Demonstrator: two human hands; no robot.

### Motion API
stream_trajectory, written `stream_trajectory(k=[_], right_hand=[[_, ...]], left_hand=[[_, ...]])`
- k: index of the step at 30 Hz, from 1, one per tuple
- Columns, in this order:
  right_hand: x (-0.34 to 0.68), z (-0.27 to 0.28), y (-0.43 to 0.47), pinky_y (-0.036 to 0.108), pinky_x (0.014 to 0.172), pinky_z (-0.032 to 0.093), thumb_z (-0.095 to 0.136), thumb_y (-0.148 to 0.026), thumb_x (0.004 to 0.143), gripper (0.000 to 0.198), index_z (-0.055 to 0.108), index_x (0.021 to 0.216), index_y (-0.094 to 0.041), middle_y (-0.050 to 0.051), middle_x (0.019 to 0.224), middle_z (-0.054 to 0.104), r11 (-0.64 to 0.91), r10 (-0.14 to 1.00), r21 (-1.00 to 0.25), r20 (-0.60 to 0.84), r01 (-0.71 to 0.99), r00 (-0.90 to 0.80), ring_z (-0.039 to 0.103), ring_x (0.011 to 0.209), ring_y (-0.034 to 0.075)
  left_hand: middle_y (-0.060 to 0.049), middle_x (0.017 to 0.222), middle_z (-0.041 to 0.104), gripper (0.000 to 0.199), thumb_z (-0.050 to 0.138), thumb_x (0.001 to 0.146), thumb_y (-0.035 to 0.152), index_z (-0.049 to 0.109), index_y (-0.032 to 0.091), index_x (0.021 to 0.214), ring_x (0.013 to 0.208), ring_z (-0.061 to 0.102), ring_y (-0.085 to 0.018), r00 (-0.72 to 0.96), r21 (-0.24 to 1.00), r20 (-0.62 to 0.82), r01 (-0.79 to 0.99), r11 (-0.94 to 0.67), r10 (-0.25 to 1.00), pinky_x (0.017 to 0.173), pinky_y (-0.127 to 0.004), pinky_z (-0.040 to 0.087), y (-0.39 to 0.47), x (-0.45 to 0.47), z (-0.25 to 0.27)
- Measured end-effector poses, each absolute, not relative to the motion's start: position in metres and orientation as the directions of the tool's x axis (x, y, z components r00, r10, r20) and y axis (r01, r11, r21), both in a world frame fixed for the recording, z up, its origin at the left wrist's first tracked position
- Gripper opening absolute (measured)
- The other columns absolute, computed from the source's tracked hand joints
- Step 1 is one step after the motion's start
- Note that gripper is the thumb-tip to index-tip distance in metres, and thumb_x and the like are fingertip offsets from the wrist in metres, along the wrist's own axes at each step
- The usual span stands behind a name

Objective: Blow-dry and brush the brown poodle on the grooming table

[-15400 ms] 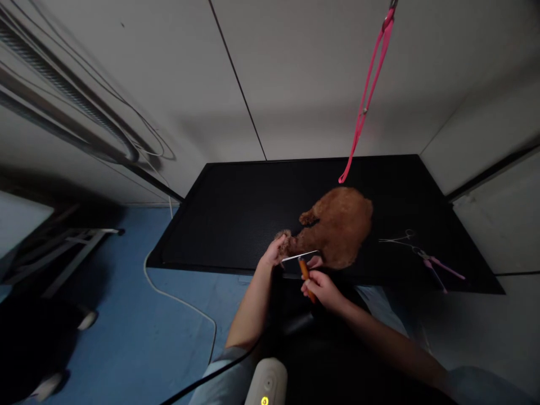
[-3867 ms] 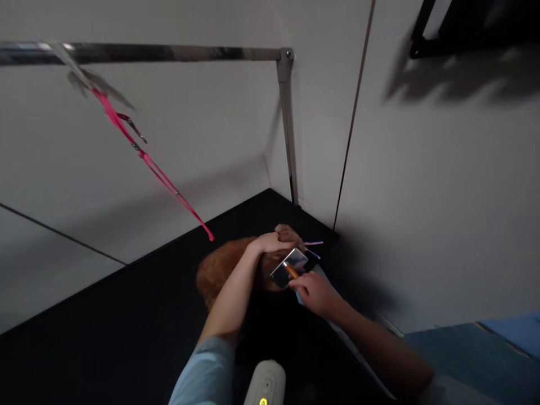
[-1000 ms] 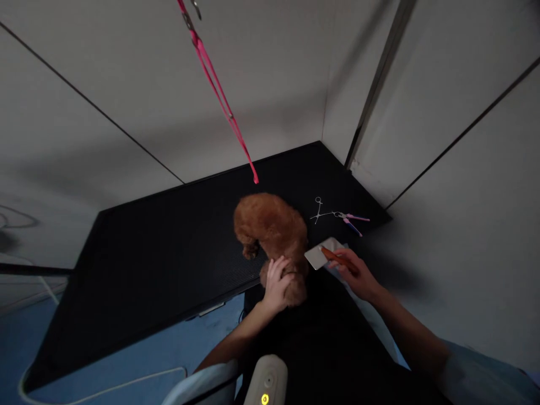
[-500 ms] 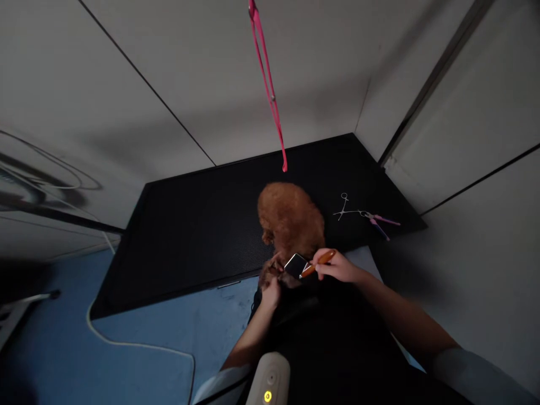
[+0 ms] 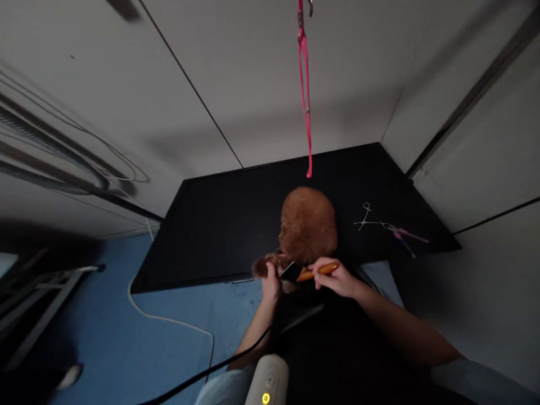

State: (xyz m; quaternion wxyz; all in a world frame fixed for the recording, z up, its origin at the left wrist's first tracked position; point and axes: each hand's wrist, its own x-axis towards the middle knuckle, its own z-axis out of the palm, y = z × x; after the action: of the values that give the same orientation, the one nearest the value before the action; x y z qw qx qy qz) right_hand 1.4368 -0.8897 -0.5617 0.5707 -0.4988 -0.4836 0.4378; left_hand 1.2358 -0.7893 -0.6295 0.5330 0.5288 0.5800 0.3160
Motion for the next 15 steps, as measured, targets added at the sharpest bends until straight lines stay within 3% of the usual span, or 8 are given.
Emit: stream_trajectory(k=[2, 5, 7, 9, 10, 13, 15], right_hand=[[1.435, -0.558, -0.89, 0.045, 0.097, 0.046, 0.06, -0.047, 0.085, 0.026, 0.057, 0.081, -0.022, -0.003, 0.056, 0.064, 0.114, 0.974, -0.992, 0.102, -0.049, 0.202, 0.067, 0.067, 0.018], [1.434, -0.553, -0.893, 0.045, 0.104, 0.04, 0.058, -0.045, 0.087, 0.023, 0.055, 0.081, -0.023, -0.001, 0.059, 0.066, 0.191, 0.888, -0.982, 0.173, 0.002, 0.426, 0.068, 0.087, 0.021], [1.432, -0.553, -0.895, 0.043, 0.1, 0.043, 0.059, -0.045, 0.086, 0.024, 0.056, 0.08, -0.022, -0.001, 0.058, 0.065, 0.16, 0.948, -0.987, 0.154, 0.002, 0.278, 0.068, 0.084, 0.021], [1.43, -0.558, -0.895, 0.041, 0.089, 0.049, 0.061, -0.049, 0.084, 0.028, 0.056, 0.08, -0.021, -0.003, 0.053, 0.062, 0.091, 0.99, -0.994, 0.083, -0.067, 0.118, 0.066, 0.065, 0.018], [1.431, -0.56, -0.894, 0.04, 0.085, 0.05, 0.061, -0.05, 0.083, 0.029, 0.055, 0.081, -0.022, -0.005, 0.052, 0.061, 0.083, 0.987, -0.99, 0.067, -0.11, 0.144, 0.063, 0.057, 0.016], [1.437, -0.567, -0.89, 0.038, 0.083, 0.049, 0.06, -0.049, 0.085, 0.027, 0.053, 0.083, -0.023, -0.007, 0.051, 0.058, 0.207, 0.882, -0.964, 0.11, -0.166, 0.459, 0.058, 0.053, 0.014], [1.439, -0.569, -0.888, 0.037, 0.079, 0.049, 0.061, -0.048, 0.085, 0.025, 0.054, 0.083, -0.024, -0.007, 0.049, 0.057, 0.213, 0.898, -0.959, 0.119, -0.184, 0.423, 0.057, 0.052, 0.014]], left_hand=[[-0.014, 0.111, 0.066, 0.061, 0.027, 0.089, 0.065, 0.059, 0.016, 0.106, 0.108, 0.062, -0.023, -0.003, 0.931, -0.296, 0.223, 0.289, 0.955, 0.089, -0.034, 0.051, -0.788, 1.237, -0.628], [-0.014, 0.114, 0.065, 0.059, 0.032, 0.088, 0.066, 0.059, 0.016, 0.106, 0.108, 0.062, -0.022, -0.097, 0.929, -0.297, 0.2, 0.31, 0.95, 0.089, -0.032, 0.051, -0.785, 1.237, -0.625], [-0.015, 0.105, 0.067, 0.064, 0.031, 0.085, 0.071, 0.06, 0.015, 0.101, 0.101, 0.064, -0.024, -0.035, 0.931, -0.256, 0.259, 0.256, 0.966, 0.086, -0.033, 0.052, -0.785, 1.235, -0.621], [-0.014, 0.092, 0.069, 0.069, 0.035, 0.078, 0.078, 0.063, 0.016, 0.09, 0.092, 0.065, -0.025, 0.045, 0.942, -0.174, 0.3, 0.152, 0.984, 0.082, -0.036, 0.052, -0.785, 1.235, -0.616], [-0.014, 0.089, 0.069, 0.07, 0.038, 0.075, 0.08, 0.064, 0.016, 0.086, 0.089, 0.064, -0.026, 0.093, 0.954, -0.112, 0.288, 0.081, 0.989, 0.082, -0.037, 0.052, -0.786, 1.235, -0.613], [-0.012, 0.083, 0.069, 0.068, 0.046, 0.07, 0.081, 0.066, 0.017, 0.077, 0.083, 0.064, -0.025, 0.211, 0.975, 0.119, 0.159, -0.155, 0.97, 0.081, -0.037, 0.052, -0.787, 1.241, -0.603], [-0.009, 0.073, 0.068, 0.066, 0.046, 0.072, 0.079, 0.066, 0.017, 0.071, 0.075, 0.063, -0.022, 0.273, 0.961, 0.222, 0.1, -0.258, 0.936, 0.075, -0.035, 0.051, -0.785, 1.246, -0.596]])
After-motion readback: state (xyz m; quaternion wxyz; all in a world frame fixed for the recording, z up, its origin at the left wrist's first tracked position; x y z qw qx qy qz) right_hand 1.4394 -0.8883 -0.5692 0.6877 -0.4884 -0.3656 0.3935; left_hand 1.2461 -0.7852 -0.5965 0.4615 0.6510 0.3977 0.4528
